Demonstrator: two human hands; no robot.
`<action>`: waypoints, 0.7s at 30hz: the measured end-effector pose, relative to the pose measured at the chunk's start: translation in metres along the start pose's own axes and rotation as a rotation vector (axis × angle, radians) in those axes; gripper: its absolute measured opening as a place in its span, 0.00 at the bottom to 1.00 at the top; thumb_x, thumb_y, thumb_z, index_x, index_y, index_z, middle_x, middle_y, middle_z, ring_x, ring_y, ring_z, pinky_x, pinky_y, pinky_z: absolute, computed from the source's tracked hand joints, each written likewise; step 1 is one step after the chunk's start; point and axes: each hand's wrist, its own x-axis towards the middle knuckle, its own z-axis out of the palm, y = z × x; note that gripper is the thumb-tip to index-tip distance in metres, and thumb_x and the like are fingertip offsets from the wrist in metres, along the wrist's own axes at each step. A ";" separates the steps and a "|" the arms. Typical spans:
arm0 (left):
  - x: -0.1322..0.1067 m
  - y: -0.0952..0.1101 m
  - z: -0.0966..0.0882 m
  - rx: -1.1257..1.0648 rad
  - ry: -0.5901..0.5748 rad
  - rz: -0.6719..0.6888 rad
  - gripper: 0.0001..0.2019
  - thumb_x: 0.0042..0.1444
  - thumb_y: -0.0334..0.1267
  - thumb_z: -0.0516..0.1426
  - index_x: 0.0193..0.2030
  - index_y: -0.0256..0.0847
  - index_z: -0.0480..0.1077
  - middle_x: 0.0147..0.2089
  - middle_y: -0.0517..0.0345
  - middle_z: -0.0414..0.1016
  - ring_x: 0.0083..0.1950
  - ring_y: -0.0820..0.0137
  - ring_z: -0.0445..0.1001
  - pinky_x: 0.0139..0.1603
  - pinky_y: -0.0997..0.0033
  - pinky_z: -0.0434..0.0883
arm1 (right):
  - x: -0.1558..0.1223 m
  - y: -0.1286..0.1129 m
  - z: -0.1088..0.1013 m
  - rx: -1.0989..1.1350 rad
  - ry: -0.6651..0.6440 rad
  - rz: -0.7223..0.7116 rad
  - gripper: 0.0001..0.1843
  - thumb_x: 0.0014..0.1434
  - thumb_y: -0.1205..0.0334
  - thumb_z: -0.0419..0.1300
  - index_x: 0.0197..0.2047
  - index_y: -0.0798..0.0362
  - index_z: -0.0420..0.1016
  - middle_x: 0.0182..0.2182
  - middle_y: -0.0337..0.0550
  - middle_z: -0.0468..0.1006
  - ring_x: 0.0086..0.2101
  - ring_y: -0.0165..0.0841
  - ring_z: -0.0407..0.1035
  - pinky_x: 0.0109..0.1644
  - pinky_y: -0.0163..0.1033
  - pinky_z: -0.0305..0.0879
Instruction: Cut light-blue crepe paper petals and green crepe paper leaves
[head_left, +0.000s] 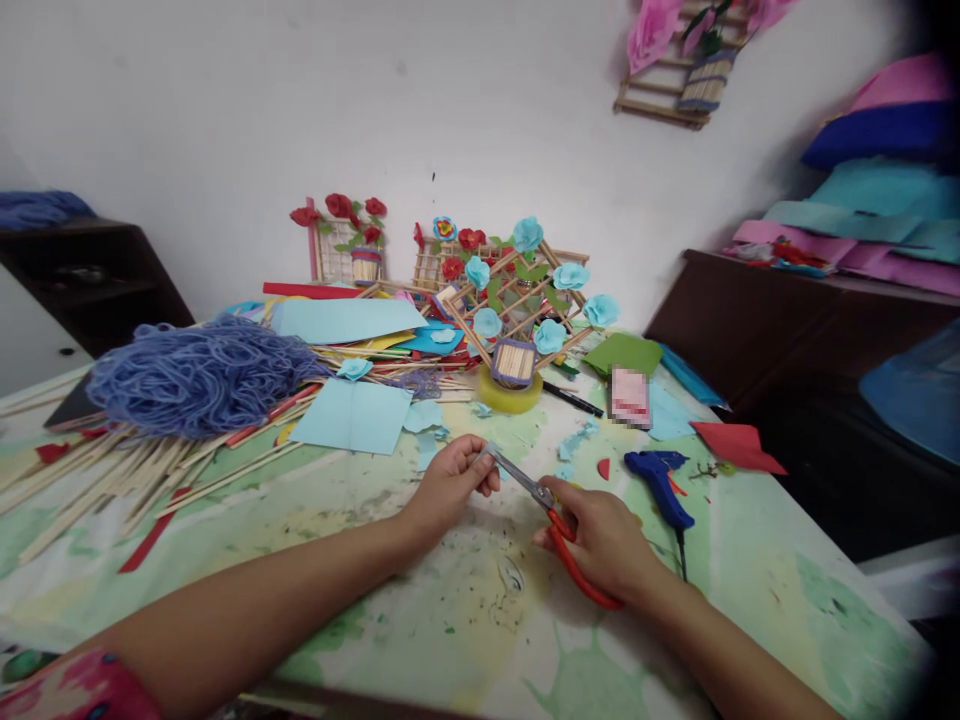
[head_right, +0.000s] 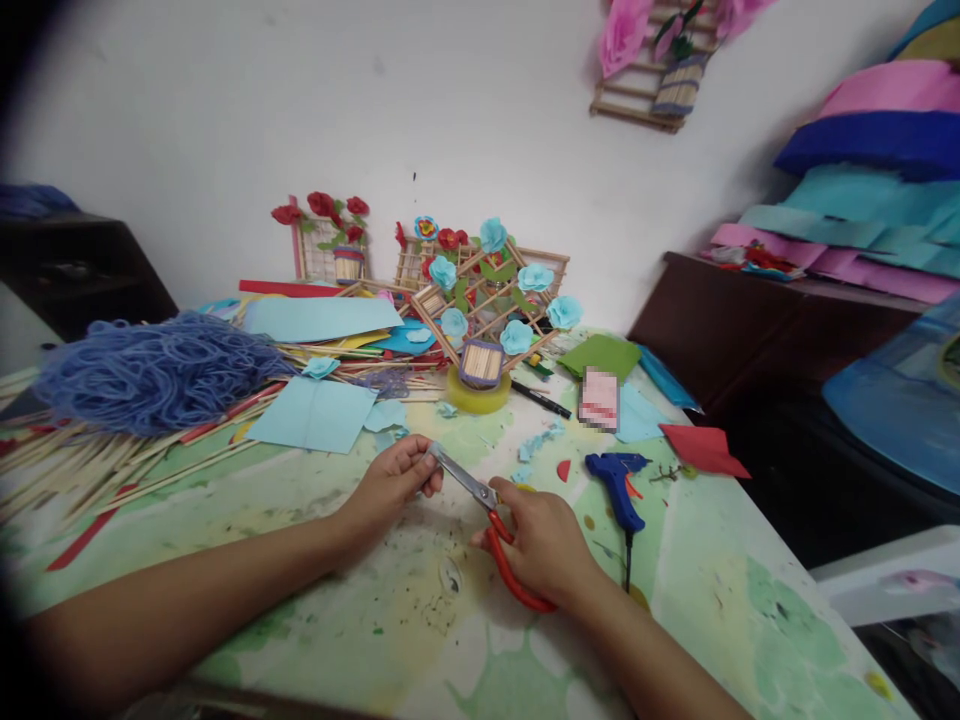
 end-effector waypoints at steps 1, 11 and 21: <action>0.000 0.000 0.000 0.002 -0.004 0.001 0.11 0.54 0.44 0.56 0.33 0.37 0.64 0.23 0.62 0.70 0.25 0.77 0.65 0.28 0.76 0.60 | 0.000 0.000 0.000 0.003 -0.002 0.003 0.22 0.53 0.49 0.55 0.50 0.48 0.67 0.22 0.37 0.73 0.25 0.33 0.66 0.27 0.33 0.48; 0.002 0.001 -0.001 0.008 -0.019 0.014 0.12 0.53 0.45 0.56 0.33 0.37 0.63 0.23 0.61 0.70 0.24 0.76 0.65 0.28 0.76 0.61 | 0.000 0.002 0.002 0.007 -0.007 0.011 0.23 0.54 0.49 0.54 0.51 0.50 0.67 0.23 0.38 0.74 0.25 0.34 0.67 0.27 0.33 0.50; 0.002 0.005 -0.001 0.046 -0.006 0.011 0.13 0.53 0.46 0.56 0.32 0.37 0.63 0.23 0.61 0.69 0.24 0.76 0.64 0.27 0.75 0.61 | 0.000 0.001 0.004 0.069 -0.024 0.015 0.20 0.54 0.55 0.52 0.49 0.51 0.68 0.24 0.39 0.74 0.25 0.33 0.67 0.28 0.33 0.53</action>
